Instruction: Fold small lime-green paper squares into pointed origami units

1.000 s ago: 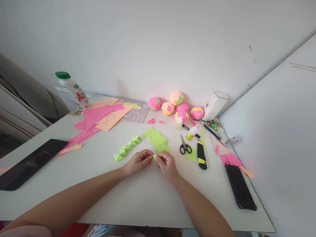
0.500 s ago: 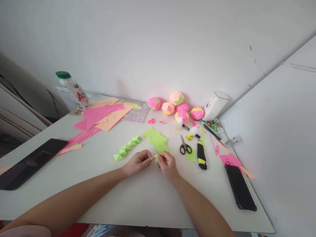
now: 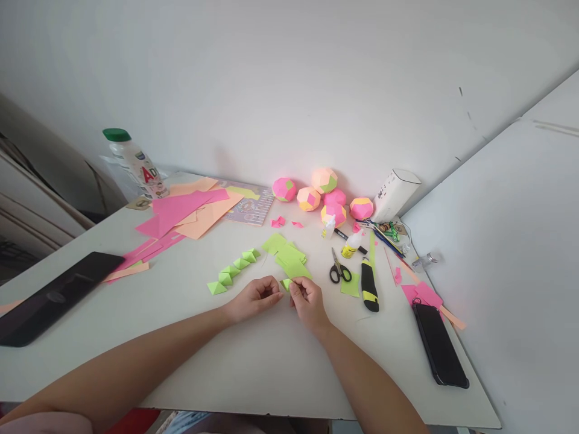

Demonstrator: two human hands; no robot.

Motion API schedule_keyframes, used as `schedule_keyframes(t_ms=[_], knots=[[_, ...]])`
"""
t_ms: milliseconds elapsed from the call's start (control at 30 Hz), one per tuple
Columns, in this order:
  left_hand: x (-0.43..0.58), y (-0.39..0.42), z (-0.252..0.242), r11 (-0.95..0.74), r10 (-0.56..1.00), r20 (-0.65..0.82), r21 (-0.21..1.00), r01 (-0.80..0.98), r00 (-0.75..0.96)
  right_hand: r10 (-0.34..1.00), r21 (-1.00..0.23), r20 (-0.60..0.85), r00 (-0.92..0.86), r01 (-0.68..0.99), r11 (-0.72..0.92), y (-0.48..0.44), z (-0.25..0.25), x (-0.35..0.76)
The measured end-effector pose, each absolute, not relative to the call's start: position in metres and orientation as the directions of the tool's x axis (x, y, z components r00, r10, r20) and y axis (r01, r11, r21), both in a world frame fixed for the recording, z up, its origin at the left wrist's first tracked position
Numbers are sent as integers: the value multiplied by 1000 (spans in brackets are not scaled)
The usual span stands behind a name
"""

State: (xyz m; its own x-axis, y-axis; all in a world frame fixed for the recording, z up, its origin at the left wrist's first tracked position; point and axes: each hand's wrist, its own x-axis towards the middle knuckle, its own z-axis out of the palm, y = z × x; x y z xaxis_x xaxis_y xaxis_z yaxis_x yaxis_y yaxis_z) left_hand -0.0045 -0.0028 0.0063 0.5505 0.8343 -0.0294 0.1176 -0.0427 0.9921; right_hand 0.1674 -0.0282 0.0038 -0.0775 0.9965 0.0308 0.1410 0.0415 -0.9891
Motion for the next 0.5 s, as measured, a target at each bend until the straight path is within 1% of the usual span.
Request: schedule_keyframes(t_ms=[500], knots=[[-3,-2,6,-44,825,-27,993,111,565,998,-992,17,-66,122,25,-27,2,167]])
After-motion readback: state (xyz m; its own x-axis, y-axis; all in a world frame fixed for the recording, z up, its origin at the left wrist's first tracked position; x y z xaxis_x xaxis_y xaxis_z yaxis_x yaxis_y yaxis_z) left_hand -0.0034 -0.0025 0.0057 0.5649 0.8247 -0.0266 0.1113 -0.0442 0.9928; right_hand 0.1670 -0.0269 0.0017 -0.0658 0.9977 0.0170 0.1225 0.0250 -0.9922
